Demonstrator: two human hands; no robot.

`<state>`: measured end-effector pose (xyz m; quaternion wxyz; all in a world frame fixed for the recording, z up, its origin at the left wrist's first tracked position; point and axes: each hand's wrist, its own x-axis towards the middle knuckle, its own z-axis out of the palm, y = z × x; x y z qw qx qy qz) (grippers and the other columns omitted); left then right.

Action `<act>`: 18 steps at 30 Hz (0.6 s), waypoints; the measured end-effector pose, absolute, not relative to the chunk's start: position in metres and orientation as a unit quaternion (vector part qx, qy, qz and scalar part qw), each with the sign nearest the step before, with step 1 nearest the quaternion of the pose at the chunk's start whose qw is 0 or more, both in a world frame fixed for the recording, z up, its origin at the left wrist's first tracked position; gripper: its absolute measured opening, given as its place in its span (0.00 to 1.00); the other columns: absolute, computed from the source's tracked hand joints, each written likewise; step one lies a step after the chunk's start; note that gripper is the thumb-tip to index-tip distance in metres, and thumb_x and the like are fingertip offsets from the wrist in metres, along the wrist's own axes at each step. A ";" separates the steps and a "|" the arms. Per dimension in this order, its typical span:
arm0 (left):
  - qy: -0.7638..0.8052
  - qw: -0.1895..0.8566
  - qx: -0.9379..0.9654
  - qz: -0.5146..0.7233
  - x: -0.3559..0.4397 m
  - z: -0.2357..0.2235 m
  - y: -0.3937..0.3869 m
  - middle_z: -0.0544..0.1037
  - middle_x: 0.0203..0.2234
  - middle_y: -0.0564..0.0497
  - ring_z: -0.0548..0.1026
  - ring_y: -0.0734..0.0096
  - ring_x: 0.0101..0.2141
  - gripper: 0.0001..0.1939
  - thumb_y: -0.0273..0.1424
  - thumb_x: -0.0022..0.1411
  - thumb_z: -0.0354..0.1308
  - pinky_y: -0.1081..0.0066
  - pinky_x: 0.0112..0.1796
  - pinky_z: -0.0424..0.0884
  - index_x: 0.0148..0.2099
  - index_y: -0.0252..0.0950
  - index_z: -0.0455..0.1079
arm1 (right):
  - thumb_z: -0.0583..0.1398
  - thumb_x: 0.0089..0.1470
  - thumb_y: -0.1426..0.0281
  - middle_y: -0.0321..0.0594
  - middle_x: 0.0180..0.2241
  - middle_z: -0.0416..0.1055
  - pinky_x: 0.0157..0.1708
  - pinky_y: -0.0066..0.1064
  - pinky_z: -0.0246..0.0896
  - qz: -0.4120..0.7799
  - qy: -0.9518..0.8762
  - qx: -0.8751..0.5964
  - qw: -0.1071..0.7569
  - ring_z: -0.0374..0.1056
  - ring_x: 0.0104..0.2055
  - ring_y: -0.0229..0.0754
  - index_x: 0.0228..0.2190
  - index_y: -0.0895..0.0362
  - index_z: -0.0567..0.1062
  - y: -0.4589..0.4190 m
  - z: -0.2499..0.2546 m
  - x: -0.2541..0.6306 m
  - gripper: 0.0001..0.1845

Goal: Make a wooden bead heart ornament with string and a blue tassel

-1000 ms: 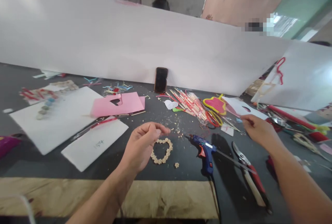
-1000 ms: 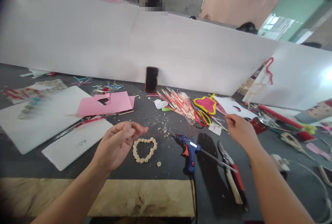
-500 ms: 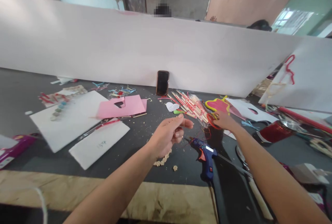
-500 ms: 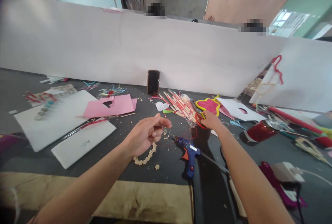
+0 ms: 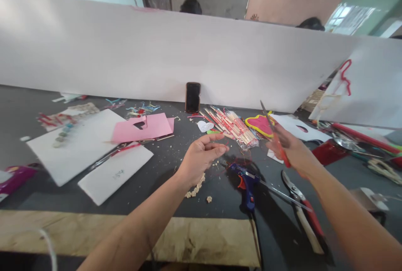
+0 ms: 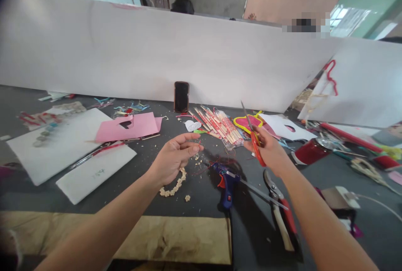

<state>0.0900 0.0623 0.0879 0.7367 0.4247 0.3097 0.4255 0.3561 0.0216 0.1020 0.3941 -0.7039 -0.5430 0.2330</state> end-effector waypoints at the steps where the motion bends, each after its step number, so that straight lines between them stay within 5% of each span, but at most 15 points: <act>1: 0.309 0.738 0.418 0.430 0.091 0.088 0.062 0.78 0.27 0.49 0.71 0.79 0.25 0.19 0.29 0.47 0.67 0.82 0.16 0.47 0.43 0.35 0.71 | 0.63 0.44 0.56 0.37 0.33 0.72 0.31 0.32 0.67 0.242 -0.549 -0.702 0.383 0.69 0.33 0.43 0.56 0.52 0.62 0.009 0.105 0.350 0.38; 8: 0.321 0.729 0.417 0.438 0.092 0.083 0.055 0.78 0.28 0.49 0.63 0.85 0.19 0.13 0.31 0.47 0.67 0.81 0.16 0.45 0.37 0.33 0.75 | 0.63 0.42 0.54 0.41 0.37 0.71 0.34 0.33 0.66 0.113 -0.633 -0.742 0.193 0.70 0.35 0.46 0.53 0.54 0.60 -0.067 0.104 0.315 0.38; 12: 0.330 0.733 0.414 0.427 0.090 0.080 0.050 0.77 0.28 0.50 0.53 0.90 0.15 0.13 0.34 0.48 0.67 0.79 0.15 0.43 0.37 0.34 0.76 | 0.61 0.44 0.53 0.43 0.39 0.72 0.36 0.34 0.66 0.109 -0.638 -0.742 0.175 0.71 0.37 0.46 0.48 0.54 0.63 -0.085 0.089 0.302 0.32; 18: 0.303 0.745 0.405 0.435 0.086 0.081 0.042 0.75 0.25 0.52 0.51 0.89 0.14 0.16 0.38 0.47 0.67 0.78 0.16 0.42 0.35 0.32 0.73 | 0.61 0.44 0.54 0.47 0.43 0.69 0.38 0.37 0.66 0.092 -0.657 -0.730 0.163 0.69 0.42 0.49 0.49 0.55 0.62 -0.100 0.074 0.293 0.32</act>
